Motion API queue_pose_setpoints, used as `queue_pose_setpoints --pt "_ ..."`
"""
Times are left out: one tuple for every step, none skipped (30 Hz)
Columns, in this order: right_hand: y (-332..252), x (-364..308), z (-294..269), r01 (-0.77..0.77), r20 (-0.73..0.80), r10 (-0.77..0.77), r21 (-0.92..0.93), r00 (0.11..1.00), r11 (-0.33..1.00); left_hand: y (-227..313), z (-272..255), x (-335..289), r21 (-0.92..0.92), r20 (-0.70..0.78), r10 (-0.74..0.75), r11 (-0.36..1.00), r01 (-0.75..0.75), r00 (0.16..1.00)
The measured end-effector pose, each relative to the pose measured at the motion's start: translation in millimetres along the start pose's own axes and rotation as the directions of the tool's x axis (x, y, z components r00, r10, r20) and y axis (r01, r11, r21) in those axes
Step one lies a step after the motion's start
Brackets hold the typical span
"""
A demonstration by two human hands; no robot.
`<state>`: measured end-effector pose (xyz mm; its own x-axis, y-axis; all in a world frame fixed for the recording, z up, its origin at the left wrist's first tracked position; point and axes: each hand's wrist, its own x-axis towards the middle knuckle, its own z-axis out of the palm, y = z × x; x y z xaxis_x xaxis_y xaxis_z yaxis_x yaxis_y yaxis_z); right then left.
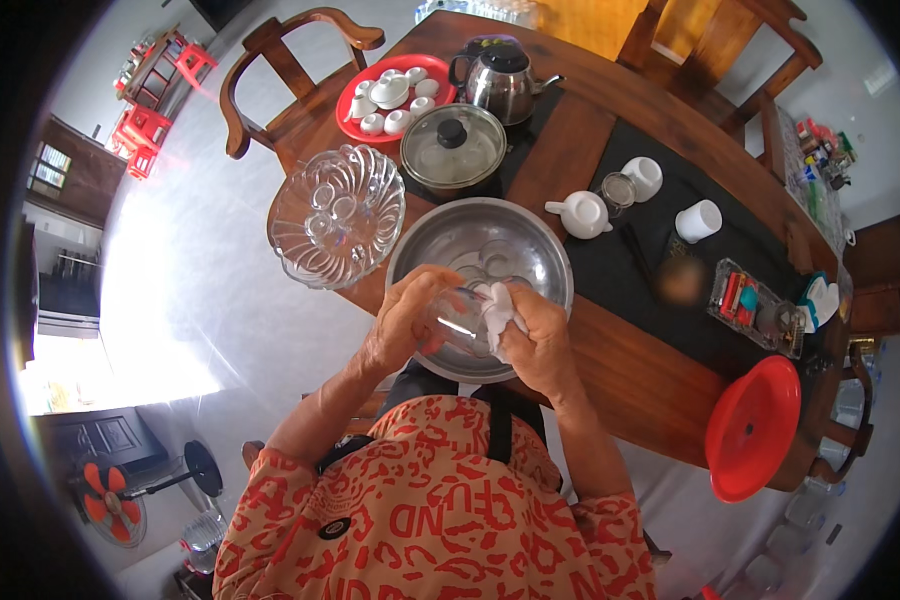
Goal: The person wipes small clear glasses with a white cloth, one at a time, over a metal bowl on a wooden table. After wiping each glass, they place it into a clear glass bowl. The process is repeated for multiple glasses throughout the clip.
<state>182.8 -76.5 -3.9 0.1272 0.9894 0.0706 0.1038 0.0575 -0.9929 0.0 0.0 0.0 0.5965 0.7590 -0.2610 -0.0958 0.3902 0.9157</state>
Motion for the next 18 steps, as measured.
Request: queue_pose_setpoints --pt "-4.2 3.3 -1.0 0.085 0.001 -0.085 -0.063 0.996 0.994 2.0 1.5 1.4 0.05 -0.027 -0.037 0.998 0.038 0.999" --pt "-5.9 4.6 -1.2 0.169 0.007 -0.17 -0.126 0.985 0.977 2.4 3.0 2.4 0.1 -0.056 -0.072 0.992 0.078 0.996" --pt "-4.8 4.9 4.4 0.13 -0.004 -0.131 -0.091 0.991 0.987 1.2 1.8 1.1 0.079 -0.125 -0.044 0.995 0.054 0.991" --pt "-3.4 5.2 12.2 0.091 -0.013 -0.092 -0.056 0.996 0.994 -1.7 0.5 -0.5 0.06 -0.194 -0.016 0.998 0.028 0.981" --pt "-1.7 5.3 19.8 0.052 -0.021 -0.052 -0.02 0.998 0.998 -2.9 -0.8 -2.8 0.044 -0.262 0.012 0.999 -0.001 0.965" --pt "1.2 4.2 22.1 -0.037 -0.034 0.04 0.071 0.999 0.997 -3.9 1.4 -2.2 0.028 -0.293 0.041 0.999 -0.034 0.955" --pt "5.8 2.0 24.6 -0.125 -0.039 0.133 0.162 0.99 0.979 -5.9 1.9 -0.9 0.026 -0.305 0.069 0.998 -0.065 0.95" --pt "7.8 -0.6 26.4 -0.208 -0.035 0.224 0.252 0.974 0.945 -8.8 1.7 0.7 0.023 -0.318 0.097 0.995 -0.095 0.943" --pt "7.6 -3.6 28.6 -0.269 0.007 0.288 0.383 0.958 0.884 -10.7 0.8 1.1 0.024 -0.333 0.125 0.992 -0.124 0.935" --pt "7.3 -7.0 30.6 -0.325 0.057 0.344 0.503 0.937 0.801 -8.1 0.0 -0.1 0.022 -0.325 0.121 0.992 -0.12 0.938" --pt "6.6 -10.2 32.5 -0.376 0.115 0.392 0.609 0.913 0.698 -10.2 -0.2 1.0 0.022 -0.328 0.153 0.988 -0.154 0.932" --pt "-4.5 -13.2 33.5 -0.44 0.147 0.46 0.637 0.875 0.633 -13.2 -1.0 2.5 0.023 -0.332 0.184 0.982 -0.187 0.925" --pt "-4.2 -15.1 34.1 -0.44 0.156 0.461 0.656 0.874 0.613 -14.3 -1.3 3.2 0.025 -0.337 0.215 0.975 -0.22 0.917" --pt "-3.3 -16.5 34.5 -0.44 0.164 0.461 0.675 0.872 0.593 -13.6 -1.9 2.3 0.019 -0.332 0.182 0.982 -0.187 0.926" --pt "-2.0 -17.2 34.3 -0.436 0.168 0.459 0.694 0.872 0.573 -10.5 -1.2 1.2 0.014 -0.323 0.151 0.988 -0.155 0.934" --pt "2.9 -15.9 33.6 -0.409 0.131 0.442 0.667 0.887 0.623 -8.8 -0.7 0.7 0.009 -0.314 0.119 0.992 -0.122 0.942" --pt "10.4 -13.0 32.3 -0.381 0.094 0.423 0.637 0.901 0.671 -11.0 -0.5 1.6 0.021 -0.299 0.137 0.99 -0.137 0.944" --pt "13.6 -8.7 30.2 -0.354 0.062 0.399 0.601 0.915 0.717 -11.3 1.2 3.0 0.032 -0.288 0.157 0.987 -0.154 0.945"
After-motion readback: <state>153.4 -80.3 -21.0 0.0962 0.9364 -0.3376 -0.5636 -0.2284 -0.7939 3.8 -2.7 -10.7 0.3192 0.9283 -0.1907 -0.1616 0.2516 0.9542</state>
